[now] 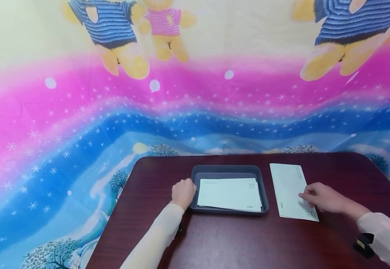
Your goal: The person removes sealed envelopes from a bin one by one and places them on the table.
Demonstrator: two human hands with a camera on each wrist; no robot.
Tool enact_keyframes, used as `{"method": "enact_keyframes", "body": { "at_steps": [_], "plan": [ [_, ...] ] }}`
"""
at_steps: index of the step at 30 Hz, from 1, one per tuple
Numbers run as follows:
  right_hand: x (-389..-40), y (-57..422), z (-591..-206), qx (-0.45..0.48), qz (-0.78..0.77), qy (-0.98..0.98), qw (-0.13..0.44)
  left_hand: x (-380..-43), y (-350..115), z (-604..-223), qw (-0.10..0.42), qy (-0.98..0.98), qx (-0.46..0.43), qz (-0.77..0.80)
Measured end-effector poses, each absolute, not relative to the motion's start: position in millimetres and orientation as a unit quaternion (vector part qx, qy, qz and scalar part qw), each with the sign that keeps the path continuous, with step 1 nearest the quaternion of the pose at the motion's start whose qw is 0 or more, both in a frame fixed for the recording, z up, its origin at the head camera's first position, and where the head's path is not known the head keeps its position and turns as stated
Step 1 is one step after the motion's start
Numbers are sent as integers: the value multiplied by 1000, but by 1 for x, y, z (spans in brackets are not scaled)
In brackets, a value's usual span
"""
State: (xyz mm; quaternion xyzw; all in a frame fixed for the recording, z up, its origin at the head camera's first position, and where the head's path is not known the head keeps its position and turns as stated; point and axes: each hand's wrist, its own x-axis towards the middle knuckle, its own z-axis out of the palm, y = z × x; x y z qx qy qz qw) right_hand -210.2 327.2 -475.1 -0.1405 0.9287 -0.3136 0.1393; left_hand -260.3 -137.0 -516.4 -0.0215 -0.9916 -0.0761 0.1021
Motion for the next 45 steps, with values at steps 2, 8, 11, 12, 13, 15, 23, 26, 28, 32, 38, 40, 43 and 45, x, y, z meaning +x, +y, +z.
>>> {"method": "enact_keyframes", "body": {
  "at_steps": [2,8,11,12,13,15,23,26,28,32,38,40,43,45],
  "plan": [
    [-211,323,-473,-141,-311,930,135,-260,-137,-517,101,-992,-21,-75],
    [-213,312,-469,-155,-318,927,125,-260,-136,-518,105,-991,-22,-77],
    [-215,307,-470,-150,-317,928,127,-260,-136,-518,109,-991,-24,-80],
    [-215,306,-470,-149,-317,928,128,-260,-136,-518,111,-990,-25,-79],
    [-216,304,-470,-149,-317,928,128,-260,-136,-518,112,-990,-26,-78],
    [-217,300,-469,-148,-318,927,130,-259,-136,-517,115,-990,-26,-76],
    [-220,283,-458,-156,-333,921,130,-258,-136,-515,116,-990,-27,-77],
    [-221,278,-455,-163,-336,919,130,-259,-136,-516,116,-990,-27,-77],
    [-223,274,-454,-169,-338,917,130,-259,-136,-516,114,-990,-27,-77],
    [-226,269,-452,-178,-341,914,132,-259,-136,-515,112,-990,-27,-77],
    [-227,262,-449,-183,-335,916,126,-258,-135,-515,107,-991,-25,-76],
    [-228,259,-448,-184,-332,916,126,-258,-135,-515,105,-991,-24,-75],
    [-228,255,-446,-187,-329,917,127,-258,-135,-515,105,-992,-22,-72],
    [-229,253,-444,-188,-328,917,128,-258,-136,-515,106,-992,-23,-70]
  ]
}}
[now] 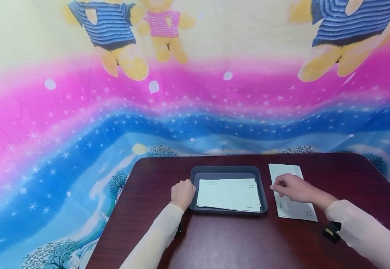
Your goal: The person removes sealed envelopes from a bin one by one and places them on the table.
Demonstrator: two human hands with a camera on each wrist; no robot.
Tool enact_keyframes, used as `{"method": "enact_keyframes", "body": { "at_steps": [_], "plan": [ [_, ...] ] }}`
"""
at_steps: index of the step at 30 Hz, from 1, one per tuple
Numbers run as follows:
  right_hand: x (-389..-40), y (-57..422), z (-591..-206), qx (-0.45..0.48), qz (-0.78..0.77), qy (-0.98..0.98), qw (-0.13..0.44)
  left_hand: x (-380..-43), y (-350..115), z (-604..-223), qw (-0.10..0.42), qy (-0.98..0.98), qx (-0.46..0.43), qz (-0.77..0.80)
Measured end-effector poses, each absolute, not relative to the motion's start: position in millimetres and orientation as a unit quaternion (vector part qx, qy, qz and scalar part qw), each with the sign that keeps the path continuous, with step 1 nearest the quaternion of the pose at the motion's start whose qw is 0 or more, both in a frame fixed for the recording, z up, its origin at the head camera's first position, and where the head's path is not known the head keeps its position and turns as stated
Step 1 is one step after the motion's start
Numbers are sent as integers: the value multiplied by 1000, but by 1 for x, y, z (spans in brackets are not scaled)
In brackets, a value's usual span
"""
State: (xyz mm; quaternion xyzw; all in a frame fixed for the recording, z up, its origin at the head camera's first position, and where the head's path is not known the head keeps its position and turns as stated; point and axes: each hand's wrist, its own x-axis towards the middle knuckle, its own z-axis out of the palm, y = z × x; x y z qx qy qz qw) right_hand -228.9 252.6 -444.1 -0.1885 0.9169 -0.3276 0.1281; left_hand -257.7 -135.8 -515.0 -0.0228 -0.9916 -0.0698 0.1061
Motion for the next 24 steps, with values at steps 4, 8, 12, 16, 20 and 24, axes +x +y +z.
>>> {"method": "enact_keyframes", "body": {
  "at_steps": [4,8,12,16,20,24],
  "plan": [
    [-230,246,-441,-190,-323,918,129,-257,-137,-515,110,-991,-25,-66],
    [-231,239,-438,-193,-318,920,126,-257,-137,-514,113,-991,-26,-62],
    [-233,232,-437,-198,-309,922,122,-256,-136,-514,117,-991,-25,-59],
    [-237,226,-438,-203,-300,924,119,-256,-136,-513,119,-991,-25,-56],
    [-239,220,-438,-207,-299,924,122,-256,-136,-514,114,-992,-25,-56],
    [-241,216,-436,-212,-298,923,123,-256,-136,-514,112,-992,-25,-56]
  ]
}}
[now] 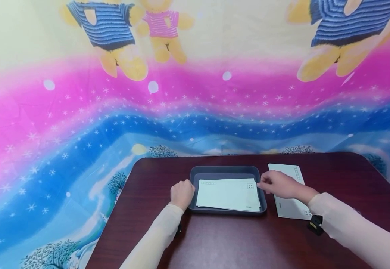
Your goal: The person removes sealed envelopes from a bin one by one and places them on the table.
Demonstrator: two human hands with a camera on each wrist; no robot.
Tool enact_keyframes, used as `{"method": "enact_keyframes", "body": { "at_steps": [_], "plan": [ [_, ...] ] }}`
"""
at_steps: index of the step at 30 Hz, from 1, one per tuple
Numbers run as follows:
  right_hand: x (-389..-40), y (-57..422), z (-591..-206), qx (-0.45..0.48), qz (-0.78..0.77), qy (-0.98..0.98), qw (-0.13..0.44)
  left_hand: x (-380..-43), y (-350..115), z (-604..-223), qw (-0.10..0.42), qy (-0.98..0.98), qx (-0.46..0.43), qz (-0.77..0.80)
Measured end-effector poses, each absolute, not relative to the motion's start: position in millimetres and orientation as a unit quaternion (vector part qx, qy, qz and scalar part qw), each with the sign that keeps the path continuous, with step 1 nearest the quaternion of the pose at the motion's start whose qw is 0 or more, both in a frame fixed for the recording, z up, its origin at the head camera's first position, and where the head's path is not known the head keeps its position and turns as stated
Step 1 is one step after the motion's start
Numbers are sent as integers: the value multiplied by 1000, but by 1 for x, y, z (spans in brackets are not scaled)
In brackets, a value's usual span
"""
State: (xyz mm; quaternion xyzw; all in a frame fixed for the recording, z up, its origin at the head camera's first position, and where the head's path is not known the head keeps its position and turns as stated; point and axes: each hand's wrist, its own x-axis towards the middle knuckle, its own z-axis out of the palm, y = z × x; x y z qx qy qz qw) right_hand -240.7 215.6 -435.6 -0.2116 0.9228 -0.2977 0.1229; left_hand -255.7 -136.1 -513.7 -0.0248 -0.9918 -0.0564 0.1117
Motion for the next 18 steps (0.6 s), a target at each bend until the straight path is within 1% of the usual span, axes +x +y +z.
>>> {"method": "enact_keyframes", "body": {
  "at_steps": [18],
  "plan": [
    [-255,198,-444,-205,-299,922,139,-256,-136,-515,124,-990,-28,-57]
  ]
}}
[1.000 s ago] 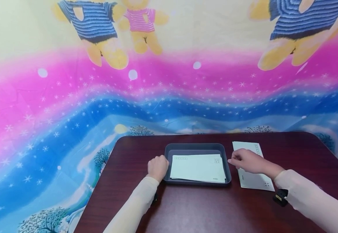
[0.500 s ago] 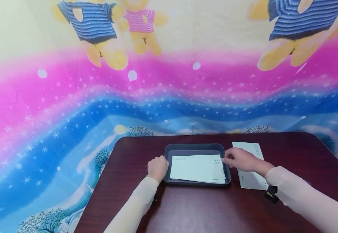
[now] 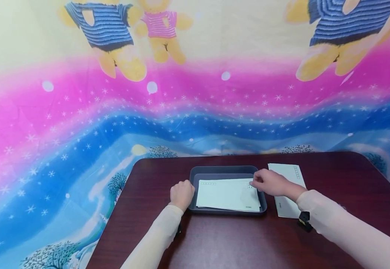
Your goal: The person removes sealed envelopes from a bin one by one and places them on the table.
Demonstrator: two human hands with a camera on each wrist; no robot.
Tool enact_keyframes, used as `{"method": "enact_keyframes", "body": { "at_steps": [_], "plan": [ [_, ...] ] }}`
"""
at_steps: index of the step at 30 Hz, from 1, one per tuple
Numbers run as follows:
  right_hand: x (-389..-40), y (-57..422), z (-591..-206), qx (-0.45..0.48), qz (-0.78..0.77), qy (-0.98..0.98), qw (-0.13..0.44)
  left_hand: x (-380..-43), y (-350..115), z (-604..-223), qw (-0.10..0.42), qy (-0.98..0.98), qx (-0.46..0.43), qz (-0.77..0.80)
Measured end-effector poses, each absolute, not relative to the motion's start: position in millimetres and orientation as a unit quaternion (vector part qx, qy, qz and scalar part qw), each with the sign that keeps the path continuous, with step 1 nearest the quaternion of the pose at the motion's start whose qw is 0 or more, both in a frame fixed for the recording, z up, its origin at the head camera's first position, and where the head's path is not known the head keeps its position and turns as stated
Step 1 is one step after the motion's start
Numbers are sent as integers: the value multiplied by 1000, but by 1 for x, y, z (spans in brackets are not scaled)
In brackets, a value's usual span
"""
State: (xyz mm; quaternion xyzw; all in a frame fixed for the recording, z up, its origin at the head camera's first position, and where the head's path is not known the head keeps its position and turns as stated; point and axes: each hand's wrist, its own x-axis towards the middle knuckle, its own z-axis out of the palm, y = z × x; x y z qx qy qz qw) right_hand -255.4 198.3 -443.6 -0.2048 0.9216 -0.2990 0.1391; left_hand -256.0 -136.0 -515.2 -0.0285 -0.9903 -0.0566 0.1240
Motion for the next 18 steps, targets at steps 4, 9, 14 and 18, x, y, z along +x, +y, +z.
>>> {"method": "enact_keyframes", "body": {
  "at_steps": [4,9,14,18],
  "plan": [
    [-257,196,-445,-208,-302,921,135,-257,-136,-516,121,-991,-27,-58],
    [-259,191,-449,-209,-295,924,124,-257,-136,-517,117,-991,-28,-55],
    [-261,183,-451,-204,-271,934,111,-258,-137,-517,120,-991,-27,-52],
    [-262,176,-452,-191,-250,943,111,-258,-137,-517,120,-991,-28,-57]
  ]
}}
